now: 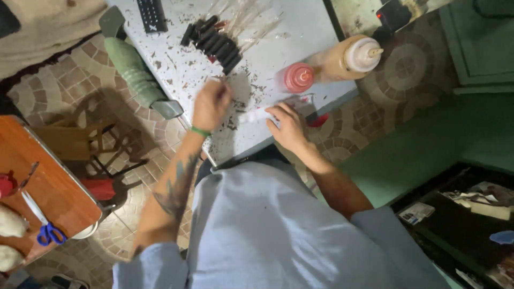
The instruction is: Filling small plastic tubes with sauce using a squeeze bottle and then capping them manually.
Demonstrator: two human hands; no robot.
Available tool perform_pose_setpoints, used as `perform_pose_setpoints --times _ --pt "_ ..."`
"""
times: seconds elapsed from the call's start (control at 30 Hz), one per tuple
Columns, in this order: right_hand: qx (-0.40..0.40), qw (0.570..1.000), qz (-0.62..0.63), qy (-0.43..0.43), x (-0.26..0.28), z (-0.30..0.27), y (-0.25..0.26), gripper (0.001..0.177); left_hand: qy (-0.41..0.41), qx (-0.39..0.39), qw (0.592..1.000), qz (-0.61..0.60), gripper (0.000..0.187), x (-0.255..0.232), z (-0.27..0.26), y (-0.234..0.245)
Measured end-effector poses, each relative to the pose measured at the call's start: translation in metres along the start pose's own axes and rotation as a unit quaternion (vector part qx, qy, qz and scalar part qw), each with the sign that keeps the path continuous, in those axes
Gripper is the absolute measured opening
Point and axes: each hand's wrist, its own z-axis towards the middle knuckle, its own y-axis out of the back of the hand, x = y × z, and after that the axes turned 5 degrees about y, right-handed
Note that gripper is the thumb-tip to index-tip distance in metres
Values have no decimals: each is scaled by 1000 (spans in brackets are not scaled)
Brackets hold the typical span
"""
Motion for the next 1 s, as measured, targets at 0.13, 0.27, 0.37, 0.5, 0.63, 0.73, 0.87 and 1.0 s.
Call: perform_pose_setpoints --times 0.13,0.27,0.37,0.5,0.63,0.73,0.87,1.0 --pt "21 999 -35 35 -2 23 -21 33 116 45 992 -26 21 11 -61 -35" --pt "76 995 -60 28 4 26 -25 36 115 76 989 52 22 13 -58 -54" --pt "119 990 -73 6 4 26 -28 40 104 103 981 124 22 20 -58 -64" --pt "114 988 -102 19 4 24 -31 40 138 136 971 143 13 22 -57 -66" --pt "97 990 -101 28 11 25 -29 35 90 125 979 130 13 17 -55 -54" --pt "60 990 -120 34 10 25 -35 36 63 106 983 136 14 12 -56 -51" --pt "19 990 -131 56 -3 20 -52 30 86 103 990 55 11 25 -57 -56" --pt "-2 990 -126 68 -9 16 -57 13 90 114 989 23 9 29 -62 -53"
